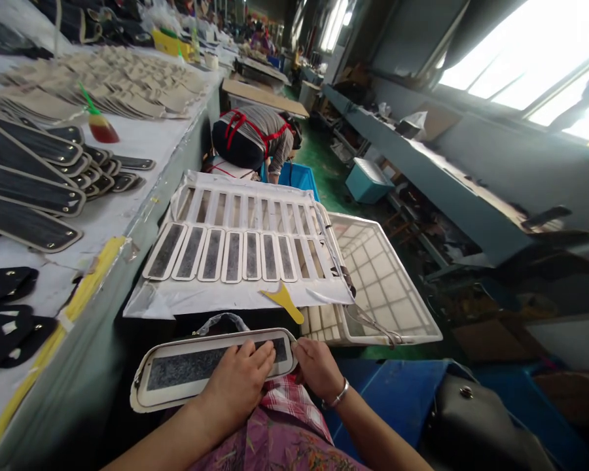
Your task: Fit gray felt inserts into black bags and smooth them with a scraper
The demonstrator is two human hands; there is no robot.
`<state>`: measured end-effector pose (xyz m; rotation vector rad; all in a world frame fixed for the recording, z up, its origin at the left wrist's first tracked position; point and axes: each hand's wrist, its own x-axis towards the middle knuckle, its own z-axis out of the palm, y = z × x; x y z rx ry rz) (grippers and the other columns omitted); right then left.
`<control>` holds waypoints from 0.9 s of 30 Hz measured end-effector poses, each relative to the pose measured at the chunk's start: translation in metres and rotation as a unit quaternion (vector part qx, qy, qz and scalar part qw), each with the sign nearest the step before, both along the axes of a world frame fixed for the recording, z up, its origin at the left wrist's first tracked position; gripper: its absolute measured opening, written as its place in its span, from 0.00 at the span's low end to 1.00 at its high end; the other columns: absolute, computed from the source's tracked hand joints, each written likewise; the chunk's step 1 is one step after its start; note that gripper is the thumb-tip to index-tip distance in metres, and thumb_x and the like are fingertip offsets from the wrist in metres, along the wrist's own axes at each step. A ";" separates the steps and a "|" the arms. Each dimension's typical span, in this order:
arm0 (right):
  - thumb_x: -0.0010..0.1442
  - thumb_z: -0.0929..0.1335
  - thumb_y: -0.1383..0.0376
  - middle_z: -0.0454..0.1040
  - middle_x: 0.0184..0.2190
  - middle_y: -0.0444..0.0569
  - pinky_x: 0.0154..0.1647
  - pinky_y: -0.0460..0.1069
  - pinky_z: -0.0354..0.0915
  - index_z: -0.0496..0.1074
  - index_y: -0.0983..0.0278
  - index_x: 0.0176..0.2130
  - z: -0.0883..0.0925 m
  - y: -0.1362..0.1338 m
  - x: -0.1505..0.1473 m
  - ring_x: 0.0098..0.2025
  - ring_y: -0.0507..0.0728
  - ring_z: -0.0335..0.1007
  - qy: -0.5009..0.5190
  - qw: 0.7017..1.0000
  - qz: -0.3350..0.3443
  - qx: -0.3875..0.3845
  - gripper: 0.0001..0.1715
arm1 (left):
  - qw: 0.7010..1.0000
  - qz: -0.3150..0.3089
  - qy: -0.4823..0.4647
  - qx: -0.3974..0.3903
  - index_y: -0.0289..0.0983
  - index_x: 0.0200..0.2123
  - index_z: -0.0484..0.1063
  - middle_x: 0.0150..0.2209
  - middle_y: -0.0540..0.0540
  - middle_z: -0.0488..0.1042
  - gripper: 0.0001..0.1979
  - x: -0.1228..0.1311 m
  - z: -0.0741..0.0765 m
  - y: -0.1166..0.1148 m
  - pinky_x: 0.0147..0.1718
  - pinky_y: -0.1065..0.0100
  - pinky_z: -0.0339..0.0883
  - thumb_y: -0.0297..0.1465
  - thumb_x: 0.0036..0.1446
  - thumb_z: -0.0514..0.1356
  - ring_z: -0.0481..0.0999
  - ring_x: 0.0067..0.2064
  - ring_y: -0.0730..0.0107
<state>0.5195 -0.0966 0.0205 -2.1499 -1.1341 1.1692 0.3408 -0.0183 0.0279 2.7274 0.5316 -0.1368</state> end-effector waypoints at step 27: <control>0.59 0.57 0.67 0.66 0.13 0.47 0.22 0.44 0.55 0.63 0.65 0.21 0.019 0.015 -0.005 0.18 0.51 0.65 -0.198 0.968 0.149 -0.036 0.17 | 1.000 -0.001 -0.007 0.010 0.38 0.58 0.59 0.58 0.42 0.62 0.24 0.001 -0.006 0.003 0.36 0.58 0.63 0.31 0.57 0.50 0.65 0.46 0.57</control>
